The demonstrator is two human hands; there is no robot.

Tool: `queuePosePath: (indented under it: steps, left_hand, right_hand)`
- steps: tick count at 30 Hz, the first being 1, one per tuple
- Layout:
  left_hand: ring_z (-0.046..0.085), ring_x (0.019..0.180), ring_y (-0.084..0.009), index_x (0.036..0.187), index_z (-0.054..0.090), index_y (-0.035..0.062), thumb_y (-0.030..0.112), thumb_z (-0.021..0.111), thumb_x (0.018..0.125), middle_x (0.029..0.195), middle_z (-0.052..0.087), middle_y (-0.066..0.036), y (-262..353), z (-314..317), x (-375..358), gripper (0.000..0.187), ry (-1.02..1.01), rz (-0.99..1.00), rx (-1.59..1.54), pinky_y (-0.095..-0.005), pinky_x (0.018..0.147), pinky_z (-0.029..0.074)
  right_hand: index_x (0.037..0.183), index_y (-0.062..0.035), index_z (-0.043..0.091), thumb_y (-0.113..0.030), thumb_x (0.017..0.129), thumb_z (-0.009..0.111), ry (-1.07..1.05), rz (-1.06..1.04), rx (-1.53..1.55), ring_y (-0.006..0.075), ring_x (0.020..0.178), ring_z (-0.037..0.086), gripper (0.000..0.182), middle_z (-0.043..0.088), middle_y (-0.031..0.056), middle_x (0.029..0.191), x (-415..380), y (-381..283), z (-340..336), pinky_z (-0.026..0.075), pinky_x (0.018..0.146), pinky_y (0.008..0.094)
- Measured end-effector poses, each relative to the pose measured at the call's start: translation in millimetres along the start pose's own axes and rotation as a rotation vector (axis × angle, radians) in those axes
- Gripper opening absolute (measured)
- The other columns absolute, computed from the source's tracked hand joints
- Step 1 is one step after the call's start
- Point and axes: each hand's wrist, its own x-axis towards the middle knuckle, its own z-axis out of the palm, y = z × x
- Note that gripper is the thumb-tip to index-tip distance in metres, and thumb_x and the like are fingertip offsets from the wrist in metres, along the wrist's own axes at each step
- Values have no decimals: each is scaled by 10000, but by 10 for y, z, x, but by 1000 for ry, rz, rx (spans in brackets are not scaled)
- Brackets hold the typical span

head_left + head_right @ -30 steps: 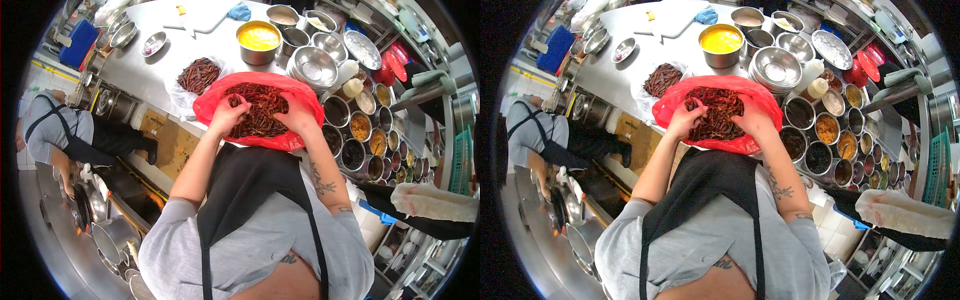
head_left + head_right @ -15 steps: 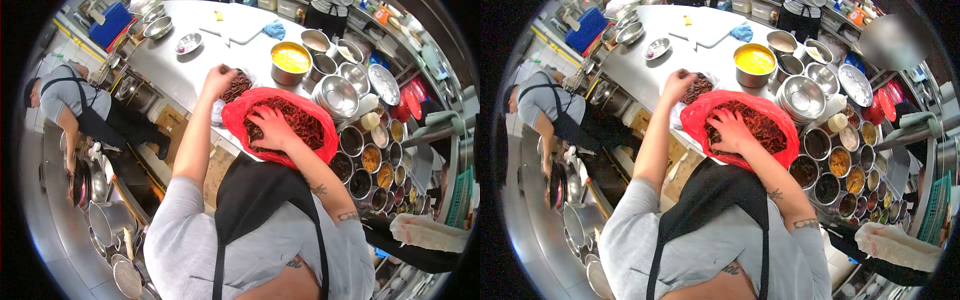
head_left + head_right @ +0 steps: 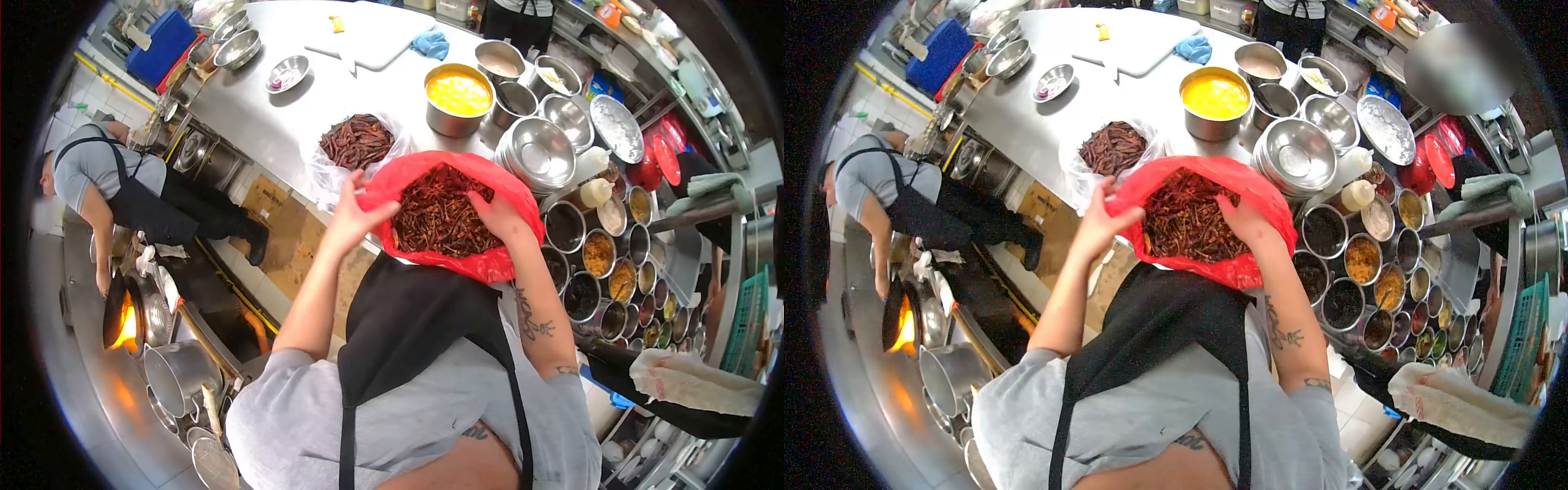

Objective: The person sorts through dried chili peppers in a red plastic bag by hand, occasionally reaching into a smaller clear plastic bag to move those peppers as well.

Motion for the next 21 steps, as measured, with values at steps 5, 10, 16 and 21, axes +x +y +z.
queuePosePath:
  steps: [5,10,16,21]
  left_hand:
    - [640,966,-146,1265,597,-31,124,668,905,1109,701,-100,-396,350,264,398,-111,-309,-96,-311,866,508]
    - [639,869,-122,1138,664,-16,4,506,957,991,705,-49,771,304,57,241,-94,41,-414,-265,766,506]
    - [636,969,-146,1157,647,-22,-4,520,977,1087,692,-72,589,450,109,222,-161,-136,-797,-301,868,507]
    - [634,1056,-171,1240,605,-10,-1,522,993,1171,675,-85,735,562,-100,261,-383,-64,-924,-327,934,505]
  right_hand:
    - [1350,-23,532,-355,928,637,-24,80,31,393,1332,470,547,558,228,1371,-65,-174,142,355,1124,438]
    - [1328,-26,561,-421,934,629,31,149,110,382,1298,510,562,568,225,1366,-49,-111,-104,397,1087,429]
    - [1300,-41,591,-417,887,692,161,222,339,364,1253,552,568,603,224,1308,-161,-286,-314,413,1076,419]
    - [1366,-92,545,-269,718,786,-223,-250,-176,360,1434,339,714,427,176,1486,-290,-732,164,350,1113,592]
